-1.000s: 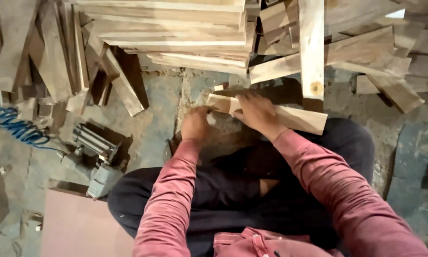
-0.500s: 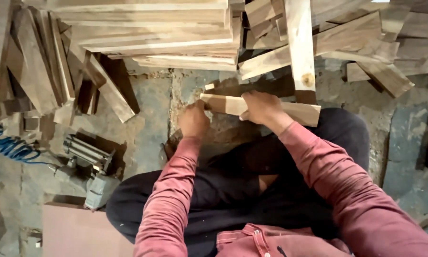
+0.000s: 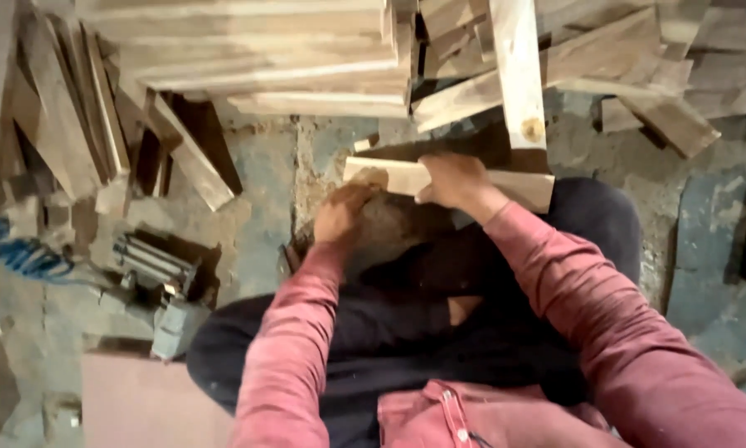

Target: The person inspects and sorts wooden slats while sitting on a workshop floor.

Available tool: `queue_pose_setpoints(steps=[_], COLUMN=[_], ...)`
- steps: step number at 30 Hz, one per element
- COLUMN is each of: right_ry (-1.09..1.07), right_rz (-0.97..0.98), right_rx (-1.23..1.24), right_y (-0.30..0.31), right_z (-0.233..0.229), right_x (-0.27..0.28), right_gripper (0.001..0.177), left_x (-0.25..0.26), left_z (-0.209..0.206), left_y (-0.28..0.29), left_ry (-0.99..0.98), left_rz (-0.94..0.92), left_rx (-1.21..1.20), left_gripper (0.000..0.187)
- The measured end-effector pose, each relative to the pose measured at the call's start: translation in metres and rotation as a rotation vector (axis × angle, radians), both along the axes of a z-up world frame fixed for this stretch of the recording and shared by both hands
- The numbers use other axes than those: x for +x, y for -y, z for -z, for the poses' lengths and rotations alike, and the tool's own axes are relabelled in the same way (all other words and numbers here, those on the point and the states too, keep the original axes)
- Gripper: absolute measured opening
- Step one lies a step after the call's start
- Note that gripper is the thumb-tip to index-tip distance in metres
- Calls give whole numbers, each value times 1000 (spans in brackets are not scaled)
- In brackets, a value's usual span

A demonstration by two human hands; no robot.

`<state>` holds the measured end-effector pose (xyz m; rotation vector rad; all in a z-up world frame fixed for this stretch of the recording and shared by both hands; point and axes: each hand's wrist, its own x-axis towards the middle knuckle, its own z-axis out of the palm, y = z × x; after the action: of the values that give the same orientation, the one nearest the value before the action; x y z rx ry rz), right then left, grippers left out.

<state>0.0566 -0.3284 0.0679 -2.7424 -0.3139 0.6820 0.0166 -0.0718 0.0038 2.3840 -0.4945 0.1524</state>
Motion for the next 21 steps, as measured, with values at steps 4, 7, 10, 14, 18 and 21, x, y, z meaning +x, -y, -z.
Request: queue_pose_setpoints(steps=[4, 7, 10, 14, 18, 21], right_ry=[46, 67, 44, 59, 68, 180], right_rz=[12, 20, 20, 8, 41, 6], right_rx=[35, 53, 65, 69, 44, 81], right_y=[2, 6, 3, 0, 0, 3], right_z=[0, 2, -1, 6, 1, 19], right_x=[-2, -1, -3, -2, -6, -8], right_gripper=[60, 61, 57, 56, 53, 58], left_x=[0, 12, 8, 15, 2, -5], left_z=[-9, -3, 2, 4, 7, -4], left_y=[-6, -5, 3, 30, 57, 61], left_ry=[-36, -28, -14, 20, -31, -60], left_rz=[25, -40, -161, -276, -278, -280], left_rx=[-3, 97, 245, 293, 309, 326], left_gripper=[35, 34, 27, 17, 12, 15])
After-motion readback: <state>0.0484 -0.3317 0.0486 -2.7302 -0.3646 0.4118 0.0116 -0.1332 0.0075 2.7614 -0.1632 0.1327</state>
